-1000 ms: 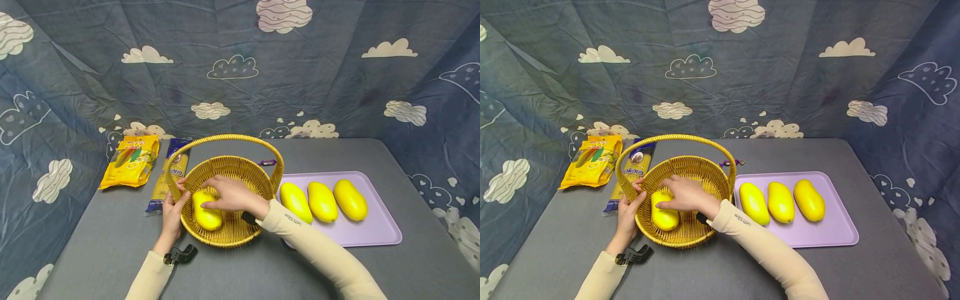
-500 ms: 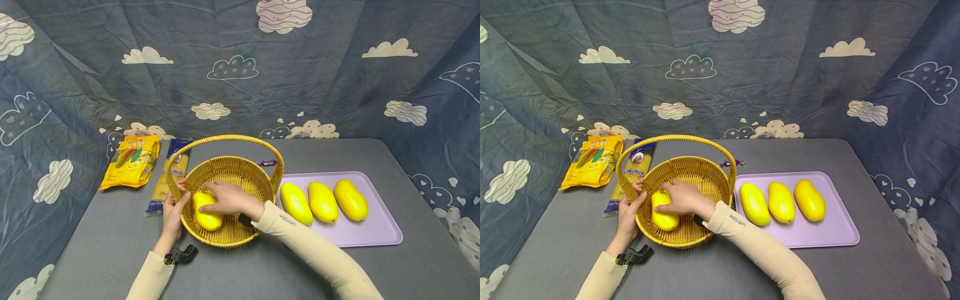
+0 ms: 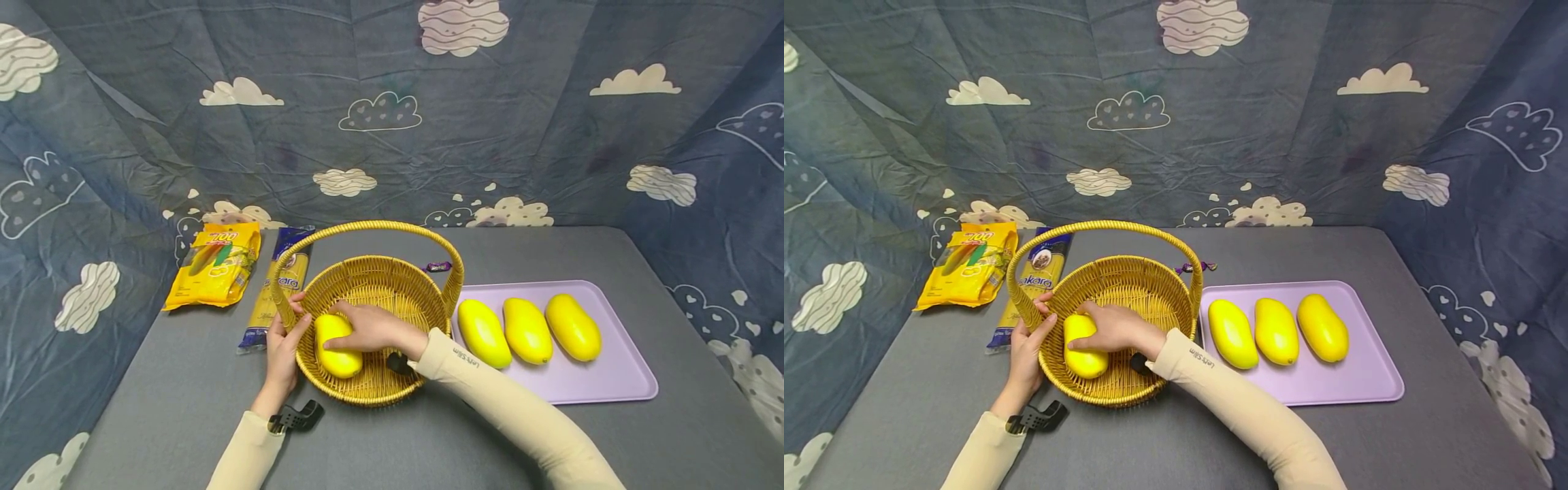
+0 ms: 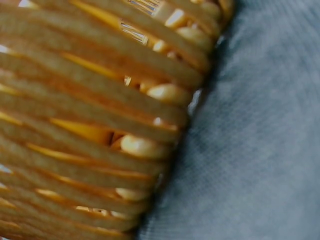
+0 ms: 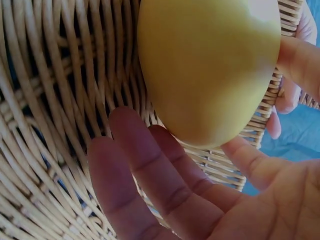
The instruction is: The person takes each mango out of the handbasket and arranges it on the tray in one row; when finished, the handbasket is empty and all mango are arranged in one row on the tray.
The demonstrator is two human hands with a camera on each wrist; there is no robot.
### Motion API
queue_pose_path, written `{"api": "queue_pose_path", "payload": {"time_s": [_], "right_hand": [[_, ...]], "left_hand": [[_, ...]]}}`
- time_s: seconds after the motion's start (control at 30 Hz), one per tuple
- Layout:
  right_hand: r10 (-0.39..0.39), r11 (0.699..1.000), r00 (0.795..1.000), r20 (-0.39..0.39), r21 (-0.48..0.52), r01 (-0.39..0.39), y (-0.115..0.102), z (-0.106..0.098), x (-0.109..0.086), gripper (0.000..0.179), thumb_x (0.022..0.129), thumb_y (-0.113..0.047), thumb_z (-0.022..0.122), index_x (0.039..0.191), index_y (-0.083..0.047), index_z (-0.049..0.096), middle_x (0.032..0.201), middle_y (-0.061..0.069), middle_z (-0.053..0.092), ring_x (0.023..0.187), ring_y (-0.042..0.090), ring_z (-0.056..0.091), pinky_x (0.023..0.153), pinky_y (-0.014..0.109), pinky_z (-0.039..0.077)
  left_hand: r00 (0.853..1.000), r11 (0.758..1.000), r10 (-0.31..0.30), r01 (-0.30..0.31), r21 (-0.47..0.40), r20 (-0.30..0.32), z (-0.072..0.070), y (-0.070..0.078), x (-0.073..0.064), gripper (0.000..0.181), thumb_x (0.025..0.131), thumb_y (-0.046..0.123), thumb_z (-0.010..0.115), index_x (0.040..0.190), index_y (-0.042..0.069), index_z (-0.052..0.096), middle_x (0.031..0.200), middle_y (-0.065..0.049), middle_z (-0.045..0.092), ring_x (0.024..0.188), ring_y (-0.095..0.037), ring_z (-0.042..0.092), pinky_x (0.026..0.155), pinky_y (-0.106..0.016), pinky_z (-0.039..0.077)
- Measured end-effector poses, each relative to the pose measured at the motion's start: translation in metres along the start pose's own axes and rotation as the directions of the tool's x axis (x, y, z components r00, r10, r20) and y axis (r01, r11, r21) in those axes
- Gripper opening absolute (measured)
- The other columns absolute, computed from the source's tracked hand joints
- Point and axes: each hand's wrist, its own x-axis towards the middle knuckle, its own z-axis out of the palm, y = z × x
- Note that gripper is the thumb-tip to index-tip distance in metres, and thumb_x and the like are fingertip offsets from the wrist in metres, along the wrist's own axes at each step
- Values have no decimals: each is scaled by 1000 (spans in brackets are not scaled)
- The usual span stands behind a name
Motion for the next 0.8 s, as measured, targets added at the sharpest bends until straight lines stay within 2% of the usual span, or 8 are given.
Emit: {"api": "queue_pose_path", "payload": {"time_s": [0.2,0.47,0.63,0.8], "right_hand": [[25,993,999,44,113,-29,3,1,2,61,84,-50,65,133,-19,45,102,5,62,84,17,58,69,30,46],[27,983,998,65,180,-39,4,3,2,62,83,-47,68,134,-20,44,106,5,61,87,18,58,71,30,46],[25,962,995,100,269,-51,4,3,-1,60,81,-41,72,131,-22,46,106,3,59,88,17,56,72,30,47],[24,955,995,97,292,-52,4,2,-4,58,78,-34,76,129,-22,49,107,4,58,88,18,56,72,30,47]], "left_hand": [[1000,1000,-7,7,7,-6,-1,0,0,25,93,2,57,107,-12,40,135,-11,45,129,-20,35,105,-27,29],[1000,1000,-10,10,4,-5,0,0,-1,30,93,2,56,108,-15,37,136,-10,45,130,-21,35,106,-28,28],[1000,1000,-12,12,23,-3,0,0,-2,30,94,3,56,108,-15,37,136,-10,45,129,-20,35,106,-28,28],[1000,1000,-2,3,19,-6,1,1,-1,31,93,2,56,109,-16,37,136,-11,45,130,-21,35,107,-28,27]]}}
